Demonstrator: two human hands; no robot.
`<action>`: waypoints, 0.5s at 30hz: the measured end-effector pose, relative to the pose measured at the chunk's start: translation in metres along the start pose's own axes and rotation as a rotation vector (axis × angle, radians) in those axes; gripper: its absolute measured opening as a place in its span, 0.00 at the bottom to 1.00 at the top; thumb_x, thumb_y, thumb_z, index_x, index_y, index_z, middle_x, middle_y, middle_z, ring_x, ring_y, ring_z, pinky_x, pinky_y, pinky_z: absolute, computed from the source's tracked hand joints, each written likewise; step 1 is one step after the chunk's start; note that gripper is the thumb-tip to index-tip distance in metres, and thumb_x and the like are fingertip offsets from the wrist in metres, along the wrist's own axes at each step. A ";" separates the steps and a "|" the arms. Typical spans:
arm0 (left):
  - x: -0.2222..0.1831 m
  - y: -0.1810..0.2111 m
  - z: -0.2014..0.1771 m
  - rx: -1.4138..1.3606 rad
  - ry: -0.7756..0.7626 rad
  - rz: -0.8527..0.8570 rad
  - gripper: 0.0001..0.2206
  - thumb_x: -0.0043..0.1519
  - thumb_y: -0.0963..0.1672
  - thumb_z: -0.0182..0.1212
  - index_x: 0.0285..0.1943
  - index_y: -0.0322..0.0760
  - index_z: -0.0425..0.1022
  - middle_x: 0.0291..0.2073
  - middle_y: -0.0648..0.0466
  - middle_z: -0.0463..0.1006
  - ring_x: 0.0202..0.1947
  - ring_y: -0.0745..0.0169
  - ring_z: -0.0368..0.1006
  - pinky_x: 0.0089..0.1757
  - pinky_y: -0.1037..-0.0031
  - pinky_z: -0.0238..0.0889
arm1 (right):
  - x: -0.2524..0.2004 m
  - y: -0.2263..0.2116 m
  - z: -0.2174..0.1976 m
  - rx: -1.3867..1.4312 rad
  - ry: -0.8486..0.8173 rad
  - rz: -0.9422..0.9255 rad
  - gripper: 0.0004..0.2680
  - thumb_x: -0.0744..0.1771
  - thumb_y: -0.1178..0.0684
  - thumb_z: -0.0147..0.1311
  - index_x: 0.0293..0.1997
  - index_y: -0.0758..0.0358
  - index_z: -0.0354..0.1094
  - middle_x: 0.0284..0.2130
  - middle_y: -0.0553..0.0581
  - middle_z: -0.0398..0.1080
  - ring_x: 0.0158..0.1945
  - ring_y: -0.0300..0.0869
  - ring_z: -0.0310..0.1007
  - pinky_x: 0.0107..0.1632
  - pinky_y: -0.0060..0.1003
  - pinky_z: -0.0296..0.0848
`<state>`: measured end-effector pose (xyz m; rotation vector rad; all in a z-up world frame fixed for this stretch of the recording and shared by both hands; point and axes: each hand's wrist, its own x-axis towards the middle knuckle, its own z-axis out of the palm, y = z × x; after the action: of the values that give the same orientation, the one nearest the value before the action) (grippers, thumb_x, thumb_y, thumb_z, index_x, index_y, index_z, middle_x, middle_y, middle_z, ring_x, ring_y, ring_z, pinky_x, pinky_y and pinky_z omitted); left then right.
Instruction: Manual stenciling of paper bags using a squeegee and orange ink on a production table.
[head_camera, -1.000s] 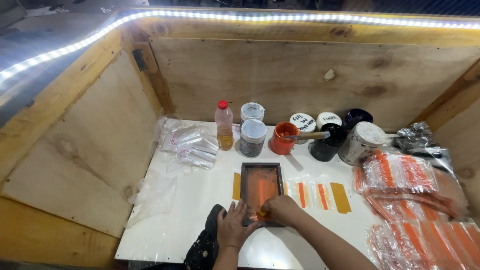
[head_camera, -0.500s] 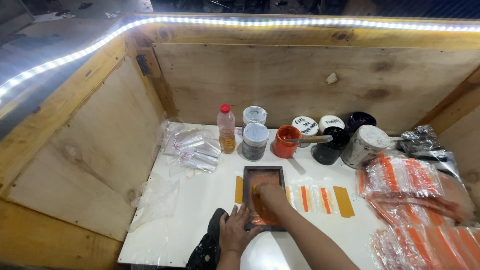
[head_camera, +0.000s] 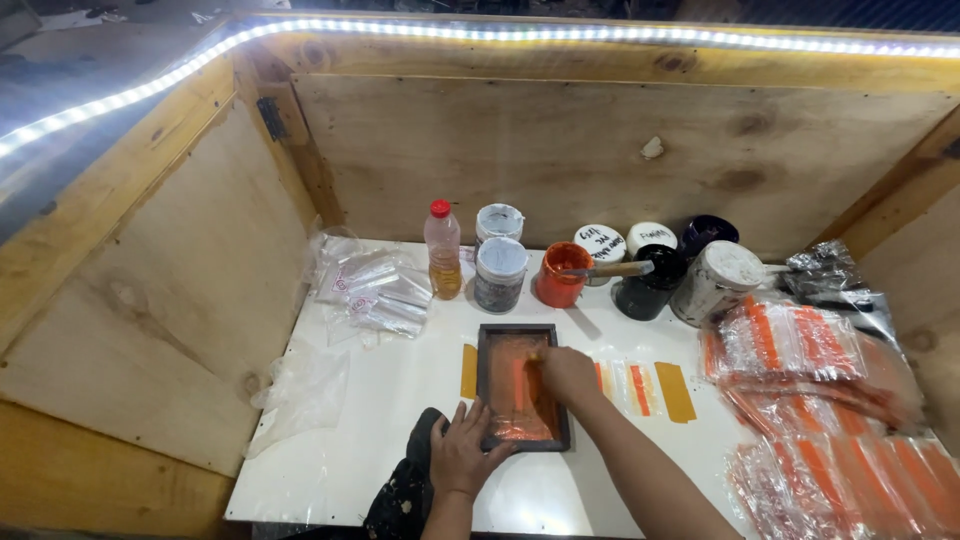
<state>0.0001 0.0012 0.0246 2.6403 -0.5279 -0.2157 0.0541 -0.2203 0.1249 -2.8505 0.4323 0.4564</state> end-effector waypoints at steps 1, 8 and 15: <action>-0.001 0.001 -0.003 0.005 -0.027 -0.007 0.37 0.58 0.68 0.51 0.71 0.53 0.67 0.75 0.66 0.58 0.76 0.60 0.47 0.65 0.50 0.39 | -0.004 -0.001 0.011 -0.085 -0.009 -0.073 0.10 0.67 0.53 0.50 0.53 0.50 0.71 0.45 0.55 0.76 0.47 0.50 0.77 0.45 0.42 0.76; 0.004 -0.009 0.018 0.037 0.065 0.034 0.36 0.58 0.65 0.60 0.71 0.53 0.68 0.73 0.66 0.61 0.74 0.61 0.52 0.64 0.52 0.42 | -0.043 0.005 0.095 -0.223 0.058 -0.457 0.01 0.66 0.53 0.56 0.35 0.55 0.72 0.28 0.53 0.72 0.27 0.48 0.76 0.27 0.43 0.72; -0.002 0.001 -0.003 -0.035 -0.004 -0.007 0.33 0.59 0.63 0.62 0.71 0.54 0.68 0.74 0.66 0.60 0.75 0.58 0.49 0.65 0.49 0.40 | 0.022 -0.013 0.003 0.084 0.056 -0.141 0.11 0.69 0.51 0.43 0.45 0.50 0.78 0.41 0.52 0.79 0.41 0.48 0.78 0.40 0.43 0.73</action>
<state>-0.0011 0.0018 0.0281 2.6092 -0.5117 -0.2308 0.0772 -0.2127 0.1170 -2.7944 0.2512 0.3247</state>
